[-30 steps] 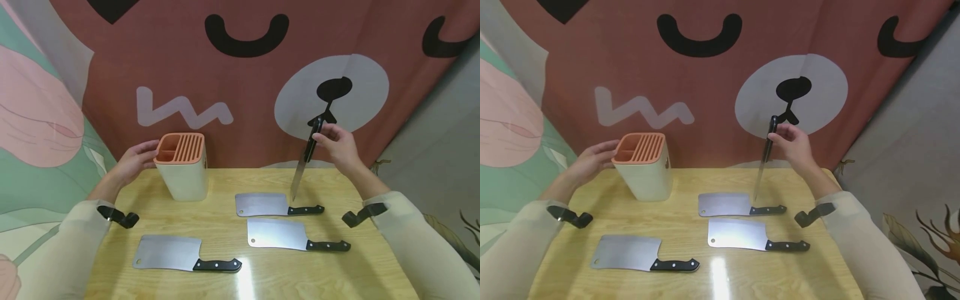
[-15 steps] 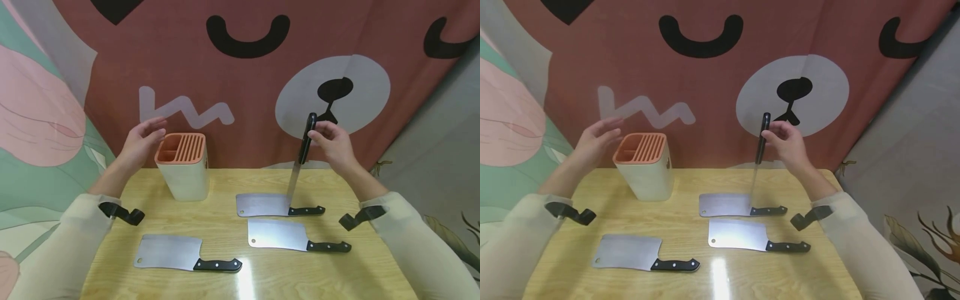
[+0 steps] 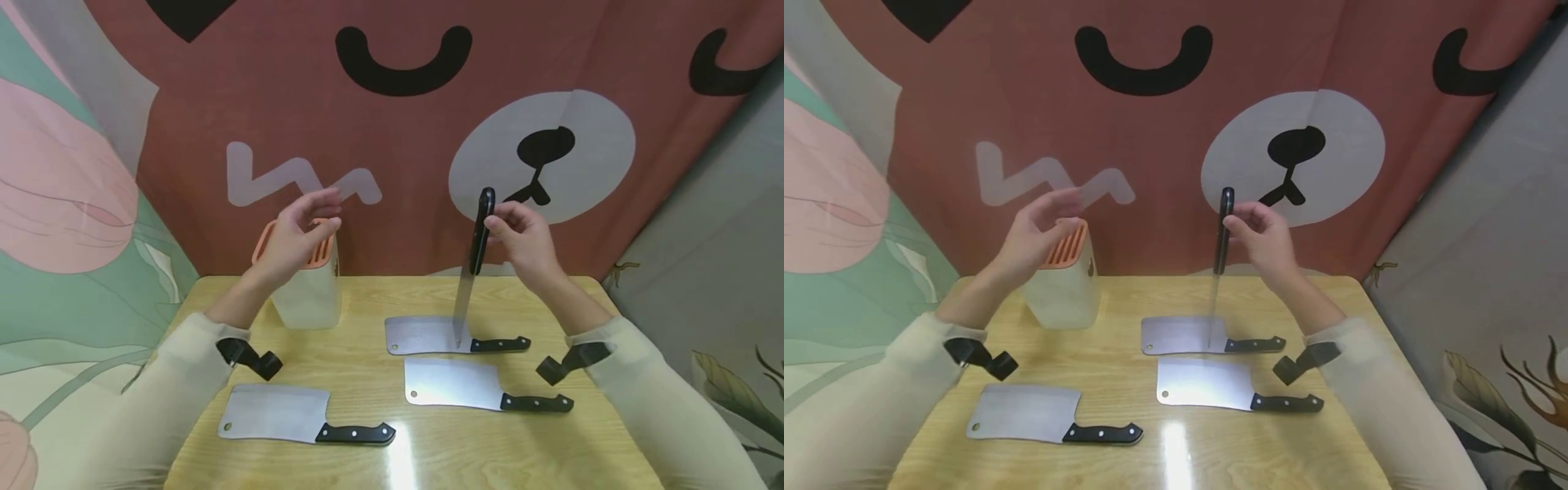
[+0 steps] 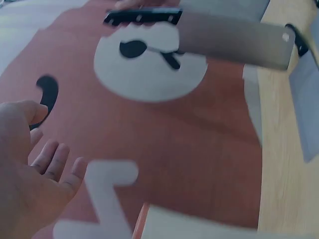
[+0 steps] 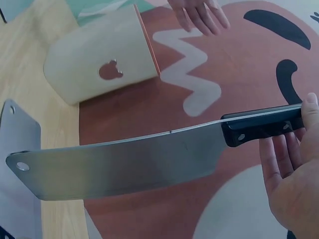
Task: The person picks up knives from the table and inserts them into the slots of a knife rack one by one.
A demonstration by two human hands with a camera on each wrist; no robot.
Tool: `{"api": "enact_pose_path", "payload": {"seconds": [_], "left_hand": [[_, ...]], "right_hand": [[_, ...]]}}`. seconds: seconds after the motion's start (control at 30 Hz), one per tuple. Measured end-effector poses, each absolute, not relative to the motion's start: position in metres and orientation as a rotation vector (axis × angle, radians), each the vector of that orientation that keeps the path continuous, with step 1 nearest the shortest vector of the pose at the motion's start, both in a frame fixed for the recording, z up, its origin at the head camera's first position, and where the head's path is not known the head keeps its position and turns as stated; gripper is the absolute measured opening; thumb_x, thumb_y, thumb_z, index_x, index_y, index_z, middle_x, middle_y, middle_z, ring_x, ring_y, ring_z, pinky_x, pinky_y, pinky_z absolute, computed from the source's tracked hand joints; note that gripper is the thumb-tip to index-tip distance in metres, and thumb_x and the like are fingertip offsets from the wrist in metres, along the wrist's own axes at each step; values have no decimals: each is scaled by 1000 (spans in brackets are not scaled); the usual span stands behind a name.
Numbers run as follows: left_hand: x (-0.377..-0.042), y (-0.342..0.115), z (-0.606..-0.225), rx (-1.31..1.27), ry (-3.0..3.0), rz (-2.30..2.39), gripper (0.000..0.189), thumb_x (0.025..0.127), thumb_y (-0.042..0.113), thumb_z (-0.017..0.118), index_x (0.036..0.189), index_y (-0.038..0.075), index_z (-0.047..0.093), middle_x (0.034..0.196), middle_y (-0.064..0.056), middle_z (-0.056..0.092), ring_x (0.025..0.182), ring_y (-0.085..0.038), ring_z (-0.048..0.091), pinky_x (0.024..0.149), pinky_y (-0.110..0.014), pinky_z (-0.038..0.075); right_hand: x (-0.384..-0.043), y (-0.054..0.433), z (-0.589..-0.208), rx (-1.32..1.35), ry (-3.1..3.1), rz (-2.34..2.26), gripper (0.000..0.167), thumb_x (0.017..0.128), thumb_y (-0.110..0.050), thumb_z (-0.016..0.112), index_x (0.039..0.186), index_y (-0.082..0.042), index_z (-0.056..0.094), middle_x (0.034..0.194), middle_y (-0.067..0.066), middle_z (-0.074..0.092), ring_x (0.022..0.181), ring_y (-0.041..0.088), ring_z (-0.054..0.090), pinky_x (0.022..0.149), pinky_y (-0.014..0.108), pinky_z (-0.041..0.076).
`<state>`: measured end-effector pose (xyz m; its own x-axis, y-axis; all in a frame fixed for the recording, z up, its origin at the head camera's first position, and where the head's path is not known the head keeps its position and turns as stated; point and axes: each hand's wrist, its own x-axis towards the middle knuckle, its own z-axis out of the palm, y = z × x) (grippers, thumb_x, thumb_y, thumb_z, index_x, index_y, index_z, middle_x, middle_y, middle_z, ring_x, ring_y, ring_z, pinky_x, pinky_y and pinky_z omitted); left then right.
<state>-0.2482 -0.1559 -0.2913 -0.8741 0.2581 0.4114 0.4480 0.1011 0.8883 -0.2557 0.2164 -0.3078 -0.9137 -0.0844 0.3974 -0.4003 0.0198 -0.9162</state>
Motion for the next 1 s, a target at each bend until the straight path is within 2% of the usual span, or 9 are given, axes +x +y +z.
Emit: {"api": "enact_pose_path", "payload": {"seconds": [0.23,0.3,0.53,0.8,1.0], "left_hand": [[-247,-111,-296,-799,-2230,-1833,54,97,7,69,148,5,50,143,-9,56,129,-23,55,106,-41,48],[-247,-98,-298,-846,-2231,-1833,57,96,8,71,149,6,49,142,-9,56,129,-23,55,105,-43,49],[-246,-58,-306,-952,-2210,-1885,60,95,8,72,150,7,48,138,-10,56,126,-20,56,102,-33,52],[-243,-39,-312,-946,-2180,-1930,56,95,4,72,146,3,50,129,-14,58,123,-31,57,99,-35,54],[-243,-36,-316,-909,-2183,-1917,49,94,3,73,140,4,56,121,-12,62,111,-23,63,95,-35,56]], "right_hand": [[-256,198,-315,510,-2056,2026,4,97,-16,70,100,-13,71,92,1,64,83,13,61,74,23,58],[-256,193,-316,515,-2055,2029,4,97,-17,70,100,-15,72,92,1,64,84,13,62,75,23,59],[-257,176,-318,548,-2049,2030,4,98,-18,70,99,-15,72,92,1,65,84,14,63,78,26,60],[-256,160,-318,566,-2000,2047,3,96,-17,72,98,-15,73,93,3,65,84,15,64,78,30,61],[-256,154,-318,571,-2007,2034,5,96,-16,72,99,-11,73,92,3,67,83,15,64,77,29,61]]}}
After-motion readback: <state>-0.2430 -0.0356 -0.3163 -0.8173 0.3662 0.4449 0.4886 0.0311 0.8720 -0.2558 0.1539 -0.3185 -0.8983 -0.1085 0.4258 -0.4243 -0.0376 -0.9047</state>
